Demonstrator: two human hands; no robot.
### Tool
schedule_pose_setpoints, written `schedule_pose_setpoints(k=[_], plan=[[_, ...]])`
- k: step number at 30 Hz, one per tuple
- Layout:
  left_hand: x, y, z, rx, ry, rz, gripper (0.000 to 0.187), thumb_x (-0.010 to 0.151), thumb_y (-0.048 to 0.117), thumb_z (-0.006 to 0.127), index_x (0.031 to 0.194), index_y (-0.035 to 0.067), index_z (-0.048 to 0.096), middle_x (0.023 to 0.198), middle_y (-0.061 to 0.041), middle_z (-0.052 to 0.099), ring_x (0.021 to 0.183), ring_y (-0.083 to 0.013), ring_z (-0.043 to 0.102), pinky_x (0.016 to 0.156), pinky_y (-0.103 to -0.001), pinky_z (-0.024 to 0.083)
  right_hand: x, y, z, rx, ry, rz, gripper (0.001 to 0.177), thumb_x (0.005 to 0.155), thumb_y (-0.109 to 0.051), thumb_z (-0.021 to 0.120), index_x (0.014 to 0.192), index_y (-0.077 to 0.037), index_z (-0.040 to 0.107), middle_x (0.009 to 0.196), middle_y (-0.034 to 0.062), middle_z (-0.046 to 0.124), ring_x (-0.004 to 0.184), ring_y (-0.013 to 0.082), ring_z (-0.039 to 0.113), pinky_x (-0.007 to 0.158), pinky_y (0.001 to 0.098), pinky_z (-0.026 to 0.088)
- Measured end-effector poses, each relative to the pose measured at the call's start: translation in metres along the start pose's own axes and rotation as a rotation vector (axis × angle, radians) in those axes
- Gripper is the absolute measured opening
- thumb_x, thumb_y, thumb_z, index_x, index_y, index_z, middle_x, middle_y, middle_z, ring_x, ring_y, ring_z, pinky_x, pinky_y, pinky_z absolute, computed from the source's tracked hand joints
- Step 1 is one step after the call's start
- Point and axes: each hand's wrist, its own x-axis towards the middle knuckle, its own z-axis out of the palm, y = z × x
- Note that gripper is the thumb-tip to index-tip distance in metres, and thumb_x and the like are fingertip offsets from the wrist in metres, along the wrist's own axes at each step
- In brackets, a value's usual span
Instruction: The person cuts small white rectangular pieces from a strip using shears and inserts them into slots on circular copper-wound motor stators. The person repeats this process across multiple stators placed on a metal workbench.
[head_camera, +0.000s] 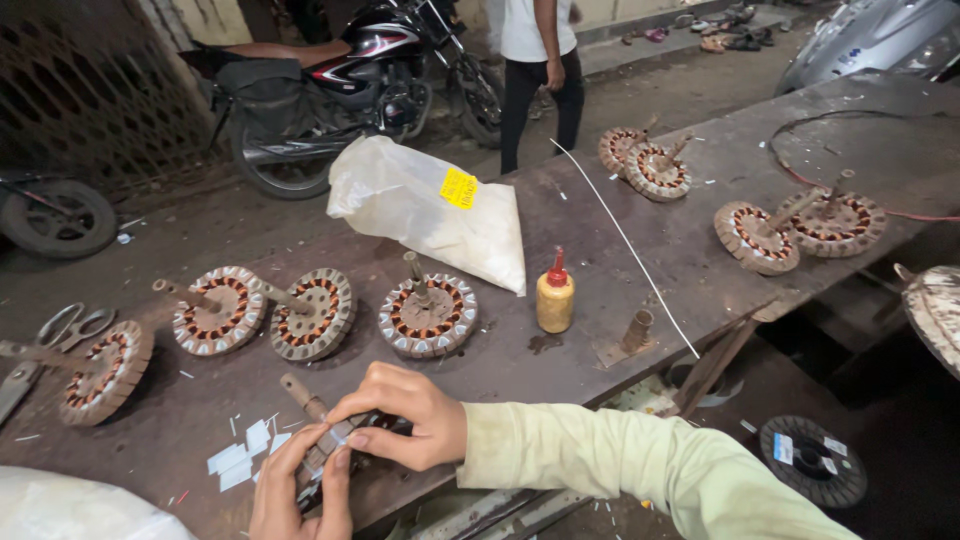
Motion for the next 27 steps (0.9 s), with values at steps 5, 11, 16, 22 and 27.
schedule_pose_setpoints(k=[5,11,16,22,27], plan=[[-0.015,-0.022,0.005,0.041,0.023,-0.007,0.033,0.086,0.007,0.077,0.117,0.001,0.066,0.109,-0.017,0.072,0.104,-0.0300,0.071,0.102,-0.040,0.053,-0.003,-0.001,0.000,0.004,0.004,0.023,0.031,0.100,-0.013,0.072,0.130,-0.008,0.066,0.099,0.0071,0.063,0.089,0.0221,0.061,0.080,0.0327,0.049],[-0.021,-0.042,0.011,0.044,0.011,-0.055,0.030,0.087,0.009,0.078,0.115,0.002,0.068,0.109,-0.017,0.071,0.098,-0.0280,0.070,0.098,-0.037,0.053,-0.004,0.000,0.002,0.000,0.011,0.034,0.028,0.101,-0.013,0.072,0.128,-0.008,0.066,0.095,0.0063,0.062,0.086,0.0215,0.060,0.079,0.0327,0.048],[-0.022,-0.029,0.008,0.030,-0.010,-0.092,0.029,0.088,0.007,0.076,0.115,0.002,0.068,0.111,-0.017,0.071,0.100,-0.0278,0.070,0.099,-0.037,0.053,-0.004,0.000,0.002,0.003,0.015,0.014,0.028,0.101,-0.013,0.072,0.128,-0.008,0.066,0.098,0.0071,0.064,0.086,0.0227,0.061,0.077,0.0337,0.049],[-0.016,-0.015,-0.001,0.021,0.005,0.027,0.032,0.090,0.005,0.074,0.120,0.001,0.063,0.114,-0.018,0.070,0.106,-0.0296,0.069,0.100,-0.037,0.052,0.001,-0.005,0.000,0.020,0.014,-0.021,0.029,0.099,-0.011,0.072,0.127,-0.008,0.065,0.101,0.0078,0.065,0.088,0.0242,0.062,0.078,0.0343,0.049],[-0.008,0.018,-0.003,-0.094,0.004,0.026,0.030,0.093,0.006,0.074,0.119,0.002,0.061,0.116,-0.014,0.069,0.107,-0.0278,0.068,0.099,-0.035,0.052,-0.003,-0.007,-0.003,-0.032,-0.008,-0.115,0.030,0.097,-0.015,0.073,0.125,-0.007,0.065,0.106,0.0087,0.067,0.087,0.0254,0.060,0.080,0.0366,0.049]])
